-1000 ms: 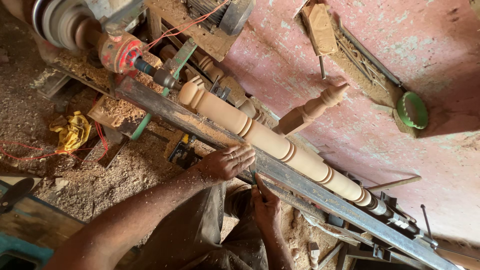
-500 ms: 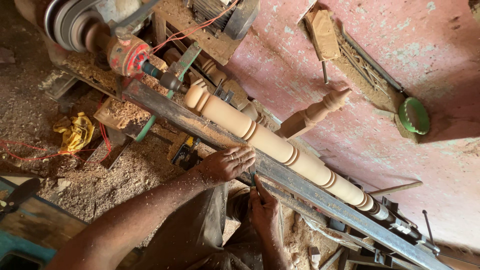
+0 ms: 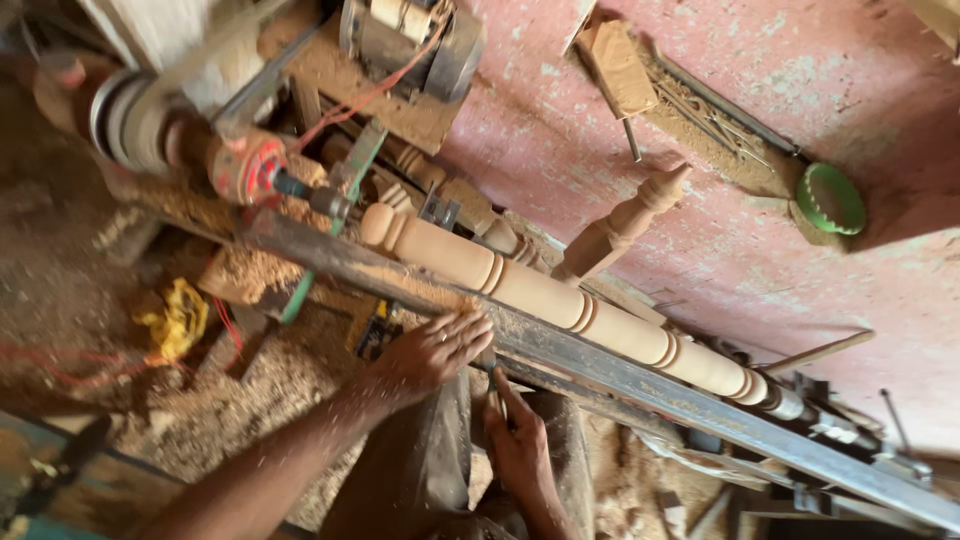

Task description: The person uses a chisel to shape a rotating wooden spindle mounted on a lathe. They hold the tool against the spinning wood to carve decorative grooves and smooth the surface, creating wood shavings that fall to the floor.

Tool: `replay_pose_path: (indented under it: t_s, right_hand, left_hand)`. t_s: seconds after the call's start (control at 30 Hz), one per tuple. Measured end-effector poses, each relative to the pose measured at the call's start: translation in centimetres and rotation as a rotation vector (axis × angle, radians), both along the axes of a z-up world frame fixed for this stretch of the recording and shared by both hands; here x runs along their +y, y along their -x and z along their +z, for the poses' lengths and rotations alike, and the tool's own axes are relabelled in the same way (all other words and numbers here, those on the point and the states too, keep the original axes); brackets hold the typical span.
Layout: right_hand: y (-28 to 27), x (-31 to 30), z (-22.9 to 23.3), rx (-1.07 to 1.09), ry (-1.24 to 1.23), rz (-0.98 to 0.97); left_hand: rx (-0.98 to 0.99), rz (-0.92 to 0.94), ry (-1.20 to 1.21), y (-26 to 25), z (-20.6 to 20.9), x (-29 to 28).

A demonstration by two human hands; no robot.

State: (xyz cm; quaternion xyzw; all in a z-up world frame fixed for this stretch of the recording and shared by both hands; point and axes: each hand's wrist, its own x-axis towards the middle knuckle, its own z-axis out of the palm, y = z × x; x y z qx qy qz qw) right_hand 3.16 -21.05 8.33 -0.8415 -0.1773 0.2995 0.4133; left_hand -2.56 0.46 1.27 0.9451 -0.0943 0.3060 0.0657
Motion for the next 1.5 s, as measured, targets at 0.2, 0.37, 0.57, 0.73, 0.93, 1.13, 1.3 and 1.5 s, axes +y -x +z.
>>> replay_pose_path:
  t_s: [0.2,0.37,0.57,0.73,0.93,1.13,1.3,1.5]
  right_hand:
    - [-0.7,0.9,1.3,-0.045,-0.050,0.090]
    - [-2.0,1.0,1.1,0.069,-0.087,0.049]
    - [-1.9,1.4,1.3,0.061,-0.106,0.078]
    - [-1.8,2.0,1.9,0.084,-0.070,0.073]
    - [-2.1,2.2,1.4,-0.017,-0.008,0.106]
    - [-1.7,2.9,2.0,0.001,0.044,0.084]
    - [-1.6,3.1,2.3,-0.064,0.145,0.115]
    - [-1.4,3.3,1.5,-0.072,0.080,0.098]
  left_hand:
    - [0.155,-0.014,0.003,1.7,2.1,1.1]
    - [0.181,-0.004,-0.001,0.6,2.2,1.5]
    - [0.166,0.001,0.028,0.8,3.2,1.6]
    - [0.153,-0.023,0.071,1.0,4.8,1.9]
    - [0.135,0.003,0.059,0.9,4.3,2.0]
    - [0.120,-0.006,0.057,0.9,3.6,2.4]
    - [0.102,0.010,0.043,0.6,3.2,2.7]
    - [0.068,0.020,0.078,1.0,3.6,2.7]
